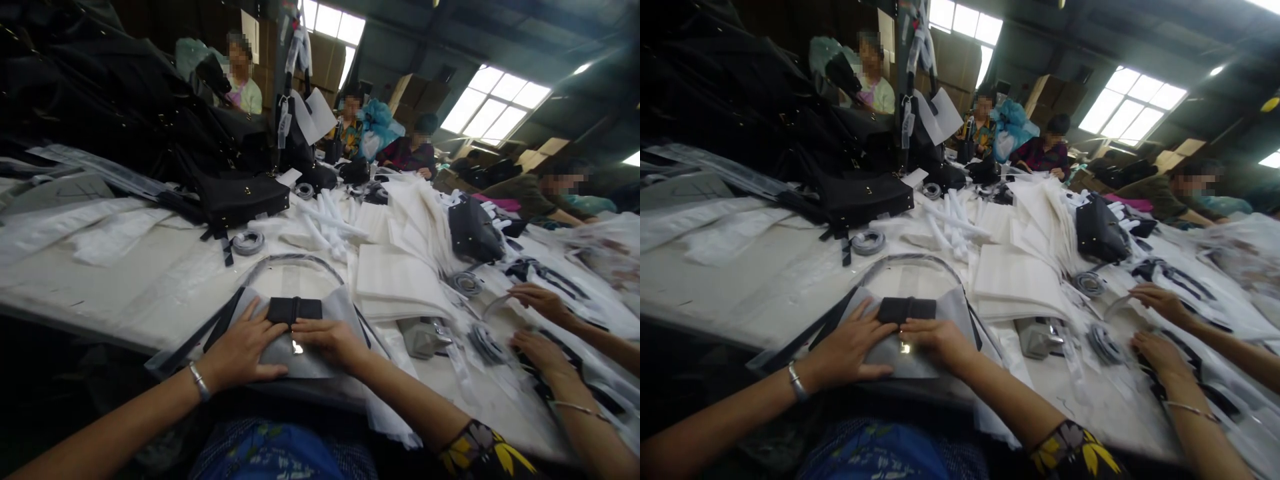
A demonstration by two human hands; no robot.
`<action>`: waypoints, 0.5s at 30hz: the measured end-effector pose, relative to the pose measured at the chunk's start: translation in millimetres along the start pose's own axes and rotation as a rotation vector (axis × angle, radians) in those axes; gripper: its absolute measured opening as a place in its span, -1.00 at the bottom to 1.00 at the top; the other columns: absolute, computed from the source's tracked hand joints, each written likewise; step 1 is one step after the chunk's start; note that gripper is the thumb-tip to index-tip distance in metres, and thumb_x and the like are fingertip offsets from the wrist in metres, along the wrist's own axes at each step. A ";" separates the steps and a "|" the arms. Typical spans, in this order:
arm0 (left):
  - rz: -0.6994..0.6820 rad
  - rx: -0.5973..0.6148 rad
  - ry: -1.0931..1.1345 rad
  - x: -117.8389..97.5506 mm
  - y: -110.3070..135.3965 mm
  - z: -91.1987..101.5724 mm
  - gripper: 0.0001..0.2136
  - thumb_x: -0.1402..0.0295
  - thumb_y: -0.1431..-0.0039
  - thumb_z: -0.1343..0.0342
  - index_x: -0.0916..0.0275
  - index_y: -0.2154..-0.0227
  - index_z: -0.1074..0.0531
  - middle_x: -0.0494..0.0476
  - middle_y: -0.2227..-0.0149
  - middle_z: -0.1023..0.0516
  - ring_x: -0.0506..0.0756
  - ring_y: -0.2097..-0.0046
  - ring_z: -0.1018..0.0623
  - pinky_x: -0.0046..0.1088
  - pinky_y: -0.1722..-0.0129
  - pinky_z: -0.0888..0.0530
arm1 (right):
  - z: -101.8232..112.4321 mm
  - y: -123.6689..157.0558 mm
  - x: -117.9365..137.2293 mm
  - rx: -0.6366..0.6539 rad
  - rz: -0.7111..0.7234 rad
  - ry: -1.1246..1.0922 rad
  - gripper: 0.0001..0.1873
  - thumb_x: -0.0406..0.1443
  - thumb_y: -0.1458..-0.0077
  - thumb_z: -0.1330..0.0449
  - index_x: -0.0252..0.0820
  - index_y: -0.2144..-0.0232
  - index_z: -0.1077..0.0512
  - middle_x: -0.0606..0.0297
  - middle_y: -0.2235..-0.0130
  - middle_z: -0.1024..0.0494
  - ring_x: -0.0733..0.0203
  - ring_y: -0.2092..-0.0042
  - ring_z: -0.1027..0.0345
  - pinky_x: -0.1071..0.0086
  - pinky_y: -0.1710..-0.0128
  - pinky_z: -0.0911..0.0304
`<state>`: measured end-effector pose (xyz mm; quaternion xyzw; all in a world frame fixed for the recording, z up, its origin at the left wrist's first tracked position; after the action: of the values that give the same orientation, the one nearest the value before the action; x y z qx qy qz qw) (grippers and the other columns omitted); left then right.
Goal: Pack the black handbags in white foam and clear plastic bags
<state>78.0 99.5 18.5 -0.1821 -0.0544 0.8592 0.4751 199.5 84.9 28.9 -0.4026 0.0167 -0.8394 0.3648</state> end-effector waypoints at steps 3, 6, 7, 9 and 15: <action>-0.029 -0.127 -0.091 -6.4 8.6 8.4 -0.38 -0.11 -0.14 -0.14 0.28 -0.08 -0.41 0.26 0.06 -0.58 0.34 -0.15 -0.44 0.14 -0.33 -0.04 | -4.3 1.5 -4.5 -0.015 -0.029 -0.001 -0.62 -0.47 -0.27 -0.11 -0.17 -0.08 -0.50 0.13 -0.12 -0.51 0.15 -0.19 -0.37 0.24 -0.22 -0.29; -0.101 -0.256 -0.193 -21.3 20.2 16.6 -0.50 0.03 -0.23 -0.16 0.26 -0.10 -0.40 0.23 0.04 -0.59 0.26 -0.05 -0.53 0.00 -0.26 -0.26 | -8.2 3.2 -3.4 -0.049 -0.031 0.049 -0.66 -0.41 -0.30 -0.11 -0.13 -0.07 -0.50 0.14 -0.11 -0.53 0.15 -0.19 -0.36 0.19 -0.21 -0.30; -0.143 -0.283 -0.205 -28.2 23.6 18.1 -0.56 0.14 -0.26 -0.17 0.22 -0.12 -0.39 0.19 0.04 -0.59 0.21 -0.02 -0.54 -0.09 -0.22 -0.33 | -9.1 3.7 -2.1 -0.064 -0.022 0.071 -0.67 -0.39 -0.31 -0.12 -0.12 -0.06 -0.51 0.14 -0.10 -0.54 0.14 -0.19 -0.35 0.16 -0.21 -0.29; -0.236 -0.295 -0.190 -41.8 28.4 18.4 -0.62 0.35 -0.31 -0.13 0.18 -0.17 -0.36 0.13 0.01 -0.59 0.13 -0.02 -0.55 -0.25 -0.14 -0.42 | -9.3 4.4 -0.6 -0.103 -0.006 0.094 -0.70 -0.36 -0.30 -0.13 -0.11 -0.01 -0.54 0.14 -0.06 -0.56 0.13 -0.16 -0.37 0.15 -0.19 -0.30; -0.324 -0.164 -0.059 -53.4 28.0 10.9 -0.58 0.57 -0.37 0.09 0.24 -0.24 -0.26 0.15 -0.14 -0.51 0.07 -0.11 -0.51 -0.32 -0.09 -0.51 | -5.5 3.4 -12.9 -0.126 -0.092 0.002 -0.61 -0.50 -0.21 -0.11 -0.08 0.02 -0.56 0.18 -0.02 -0.60 0.17 -0.07 -0.46 0.22 -0.10 -0.38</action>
<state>77.5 40.5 35.0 -0.1837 -0.1669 0.7690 0.5891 203.0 89.0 15.5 -0.4245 0.0514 -0.8528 0.2998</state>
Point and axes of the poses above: each hand's wrist, its own y-axis away from the middle knuckle, its own z-axis out of the back of the hand, x = y × z, the point moved 10 cm from there along -y, towards the middle knuckle
